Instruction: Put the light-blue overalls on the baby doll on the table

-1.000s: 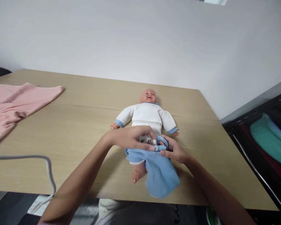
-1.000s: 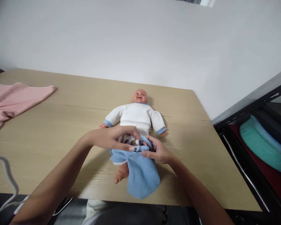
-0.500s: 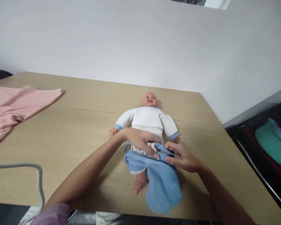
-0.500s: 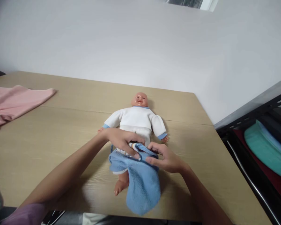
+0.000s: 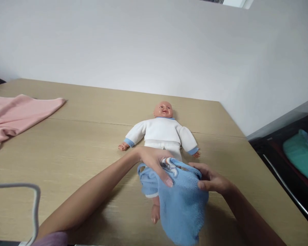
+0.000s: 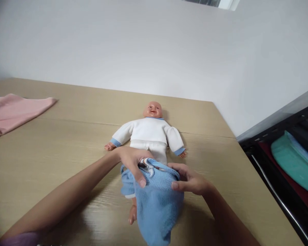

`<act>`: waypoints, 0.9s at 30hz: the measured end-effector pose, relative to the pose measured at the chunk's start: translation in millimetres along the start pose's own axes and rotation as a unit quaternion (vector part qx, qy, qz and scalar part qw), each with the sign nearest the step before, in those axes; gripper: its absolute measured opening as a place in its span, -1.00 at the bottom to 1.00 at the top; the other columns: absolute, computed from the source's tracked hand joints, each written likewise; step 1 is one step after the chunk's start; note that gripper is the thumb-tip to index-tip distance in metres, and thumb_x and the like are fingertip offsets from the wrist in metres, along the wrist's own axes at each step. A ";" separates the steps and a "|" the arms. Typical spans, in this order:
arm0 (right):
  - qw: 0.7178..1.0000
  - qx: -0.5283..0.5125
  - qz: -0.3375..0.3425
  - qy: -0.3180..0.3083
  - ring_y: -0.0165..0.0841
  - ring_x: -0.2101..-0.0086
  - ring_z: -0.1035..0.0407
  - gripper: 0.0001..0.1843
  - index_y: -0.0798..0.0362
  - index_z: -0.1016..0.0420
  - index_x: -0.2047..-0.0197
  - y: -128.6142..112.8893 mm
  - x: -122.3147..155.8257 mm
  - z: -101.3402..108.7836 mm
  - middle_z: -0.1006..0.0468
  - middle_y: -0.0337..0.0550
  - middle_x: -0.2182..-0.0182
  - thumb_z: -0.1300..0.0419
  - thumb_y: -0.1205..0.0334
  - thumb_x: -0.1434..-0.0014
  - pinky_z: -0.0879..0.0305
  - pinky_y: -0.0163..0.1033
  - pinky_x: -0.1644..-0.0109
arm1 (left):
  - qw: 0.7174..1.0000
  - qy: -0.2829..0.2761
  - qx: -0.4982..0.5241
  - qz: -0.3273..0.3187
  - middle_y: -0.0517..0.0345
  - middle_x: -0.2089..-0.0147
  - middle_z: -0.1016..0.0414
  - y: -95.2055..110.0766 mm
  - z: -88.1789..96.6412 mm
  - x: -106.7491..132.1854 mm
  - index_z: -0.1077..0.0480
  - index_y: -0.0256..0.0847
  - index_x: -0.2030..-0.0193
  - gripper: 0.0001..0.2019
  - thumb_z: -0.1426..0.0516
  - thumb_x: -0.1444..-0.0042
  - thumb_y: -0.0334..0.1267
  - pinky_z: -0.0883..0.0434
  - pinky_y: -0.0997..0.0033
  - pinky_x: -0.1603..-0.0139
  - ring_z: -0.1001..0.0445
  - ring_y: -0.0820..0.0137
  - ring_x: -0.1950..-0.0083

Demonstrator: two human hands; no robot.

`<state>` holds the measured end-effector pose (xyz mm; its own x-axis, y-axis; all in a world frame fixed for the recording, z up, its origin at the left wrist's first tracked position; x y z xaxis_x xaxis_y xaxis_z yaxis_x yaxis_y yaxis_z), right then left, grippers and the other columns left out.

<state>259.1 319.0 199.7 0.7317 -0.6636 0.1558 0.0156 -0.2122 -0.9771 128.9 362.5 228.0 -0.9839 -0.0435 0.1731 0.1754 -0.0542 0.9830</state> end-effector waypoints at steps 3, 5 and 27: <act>0.996 0.059 -0.051 -0.048 -0.32 0.24 -0.42 -0.35 0.07 -0.71 -0.09 7.1 0.5 -13.0 -0.59 -0.19 0.20 -0.61 -0.21 -0.12 -0.38 -0.33 0.24 | 0.999 0.025 0.014 -0.035 0.06 0.04 -0.73 10.5 1.5 -0.1 -0.65 -0.25 -0.04 -0.55 -0.46 -0.22 0.07 -0.64 0.21 -0.12 -0.69 0.08 -0.02; 0.992 0.081 -0.066 -0.066 -0.36 0.33 -0.38 -0.47 0.09 -0.72 0.07 10.0 1.0 -19.9 -0.57 -0.23 0.31 -0.62 -0.15 -0.11 -0.34 -0.33 0.32 | 0.997 0.069 -0.004 -0.046 0.01 0.00 -0.73 16.2 6.9 0.8 -0.65 -0.28 -0.08 -0.57 -0.43 -0.28 0.03 -0.60 0.21 -0.21 -0.69 0.04 -0.10; 0.996 -0.060 -0.026 -0.064 -0.19 0.09 -0.58 -0.16 0.04 -0.64 -0.28 30.2 2.7 -18.5 -0.71 -0.06 0.07 -0.65 -0.23 -0.06 -0.52 -0.13 -0.12 | 0.995 0.081 0.057 -0.008 0.13 0.09 -0.74 -19.3 14.9 0.0 -0.69 -0.11 0.10 -0.54 -0.46 -0.19 0.25 -0.64 0.26 -0.15 -0.70 0.19 0.05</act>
<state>248.9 297.5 173.3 0.8125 -0.5549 0.1784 -0.0207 -0.3334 -0.9426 125.0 378.5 210.0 -0.9669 -0.2039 0.1537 0.1449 0.0575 0.9878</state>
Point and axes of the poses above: each hand's wrist, its own x-axis away from the middle knuckle, its own z-axis out of the back of the hand, y = z × x, the point moved 9 cm from there along -x, towards the middle knuckle
